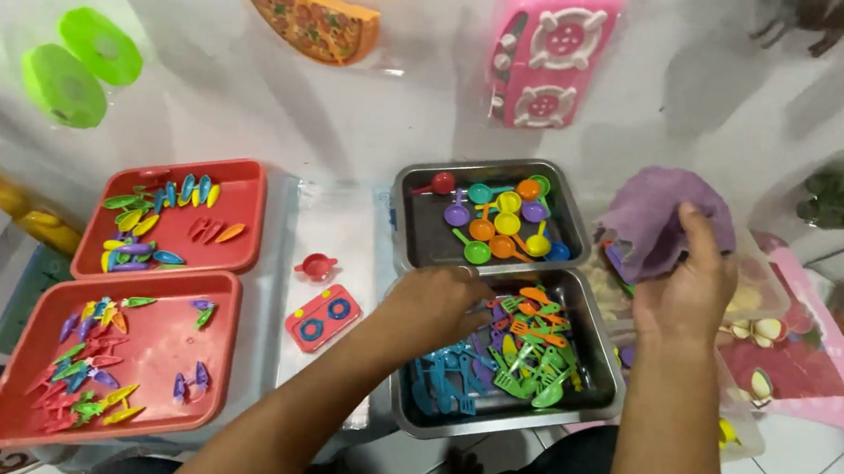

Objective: The person wipes various plastic toy items, including a pink toy camera and orange cutlery, with a purple cloth. They then place the cleaned items into a clear plastic bag.

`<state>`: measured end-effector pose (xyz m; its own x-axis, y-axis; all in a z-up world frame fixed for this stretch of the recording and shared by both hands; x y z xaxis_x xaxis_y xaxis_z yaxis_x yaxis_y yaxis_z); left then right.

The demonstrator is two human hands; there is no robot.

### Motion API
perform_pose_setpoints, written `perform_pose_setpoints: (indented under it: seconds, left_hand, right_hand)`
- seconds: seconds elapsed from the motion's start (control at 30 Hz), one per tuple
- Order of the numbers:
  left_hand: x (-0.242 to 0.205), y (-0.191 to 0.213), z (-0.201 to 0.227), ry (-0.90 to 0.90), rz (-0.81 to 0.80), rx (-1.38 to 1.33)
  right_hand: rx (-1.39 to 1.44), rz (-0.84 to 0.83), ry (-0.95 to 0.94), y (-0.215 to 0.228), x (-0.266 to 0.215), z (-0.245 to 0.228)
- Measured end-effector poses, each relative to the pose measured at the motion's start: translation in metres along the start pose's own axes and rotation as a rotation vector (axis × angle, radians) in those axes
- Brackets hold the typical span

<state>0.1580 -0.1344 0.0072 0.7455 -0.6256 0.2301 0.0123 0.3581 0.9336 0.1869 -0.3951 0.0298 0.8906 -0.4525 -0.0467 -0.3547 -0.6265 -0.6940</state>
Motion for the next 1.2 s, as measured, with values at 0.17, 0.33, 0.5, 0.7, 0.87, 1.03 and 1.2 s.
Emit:
perform_pose_setpoints:
  seconds: [0.17,0.33,0.5,0.7,0.87,1.03,1.2]
  left_hand:
    - [0.018,-0.021,0.012,0.015,-0.009,-0.102]
    - [0.024,-0.032,0.035,-0.092,0.001,-0.072]
    - [0.022,0.026,0.034,-0.068,0.38,-0.458]
    - [0.009,0.014,0.0,0.098,0.144,-0.956]
    - [-0.035,0.036,-0.034,0.468,0.154,-0.819]
    - [-0.099,0.072,-0.061,0.791,0.639,-1.047]
    - [-0.146,0.063,-0.101,0.831,0.79,-1.102]
  right_hand:
    - [-0.037,0.021,0.074,-0.014,-0.012,-0.01]
    - [-0.069,0.011,0.068,-0.018,-0.015,-0.011]
    - [-0.576,-0.328,0.006,-0.03,-0.022,0.005]
    - [-0.951,-0.788,-0.148,-0.06,-0.058,0.045]
    - [-1.187,-0.549,-0.167,-0.032,-0.027,0.048]
    - [-2.15,-0.582,-0.273,0.005,-0.02,0.094]
    - [-2.143,-0.584,-0.268,-0.006,-0.023,0.094]
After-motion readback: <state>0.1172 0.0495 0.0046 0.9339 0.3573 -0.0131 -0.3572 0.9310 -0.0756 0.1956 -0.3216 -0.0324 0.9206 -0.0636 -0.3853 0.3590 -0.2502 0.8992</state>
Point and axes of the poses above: each hand's wrist, its own x-axis towards the middle knuckle, its own y-axis out of the back of the hand, z = x × y, the point moved 7 cm from there along x, towards the middle knuckle, and after that the axes turned 4 degrees about -y, right-handed, at the moved point
